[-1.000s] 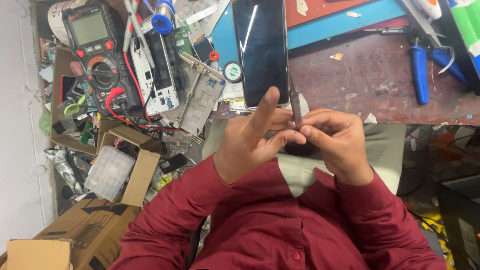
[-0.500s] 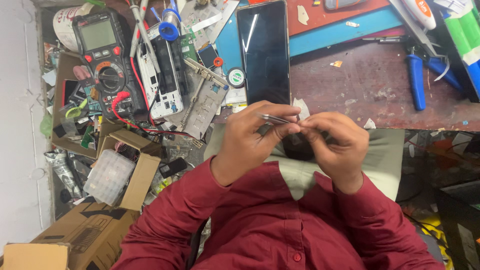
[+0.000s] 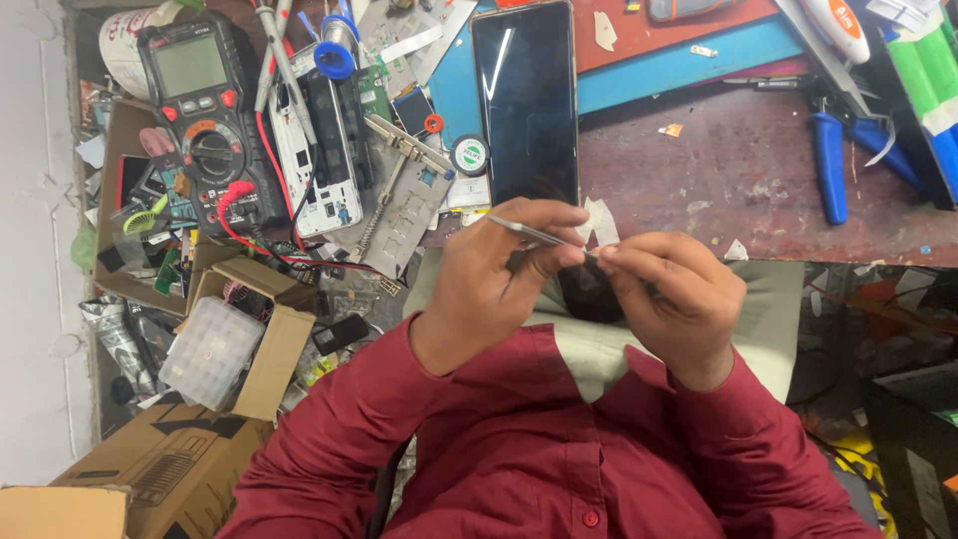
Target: The person uses tweezers to peel a protective liner from a small adhesive film and then folds the film. The person handles the film and tweezers throughout the clip.
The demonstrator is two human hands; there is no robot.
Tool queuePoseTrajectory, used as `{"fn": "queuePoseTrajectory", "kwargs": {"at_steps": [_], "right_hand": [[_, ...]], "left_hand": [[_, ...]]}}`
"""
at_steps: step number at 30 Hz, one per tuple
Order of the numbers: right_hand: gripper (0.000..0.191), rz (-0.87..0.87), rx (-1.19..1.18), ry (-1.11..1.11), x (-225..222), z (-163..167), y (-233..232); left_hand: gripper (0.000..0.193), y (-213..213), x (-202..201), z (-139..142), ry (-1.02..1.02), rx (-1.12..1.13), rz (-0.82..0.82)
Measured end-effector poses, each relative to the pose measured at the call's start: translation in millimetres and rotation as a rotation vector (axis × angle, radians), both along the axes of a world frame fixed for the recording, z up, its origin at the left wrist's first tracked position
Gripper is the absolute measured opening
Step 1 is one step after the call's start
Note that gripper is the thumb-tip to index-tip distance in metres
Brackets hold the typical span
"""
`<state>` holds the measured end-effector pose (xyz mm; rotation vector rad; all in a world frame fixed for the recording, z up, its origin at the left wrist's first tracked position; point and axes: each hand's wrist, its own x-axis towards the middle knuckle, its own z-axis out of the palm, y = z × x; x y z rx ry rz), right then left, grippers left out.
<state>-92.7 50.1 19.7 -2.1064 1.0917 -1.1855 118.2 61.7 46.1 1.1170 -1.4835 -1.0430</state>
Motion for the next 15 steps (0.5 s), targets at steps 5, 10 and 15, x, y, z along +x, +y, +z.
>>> {"fn": "queuePoseTrajectory", "kwargs": {"at_steps": [5,10,15], "right_hand": [[0.027,-0.009,-0.015,-0.004,1.3,-4.3,-0.8],[0.035,0.018,0.004,0.0,0.6,-5.0,-1.1],[0.036,0.084,0.054,0.014,-1.5,-3.8,-3.9]], "left_hand": [[0.027,-0.9,1.0,-1.9,0.03,0.049,-0.008],[0.031,1.5,2.0,0.1,-0.037,0.007,-0.04],[0.032,0.0,3.2,0.5,-0.028,0.01,-0.081]]}}
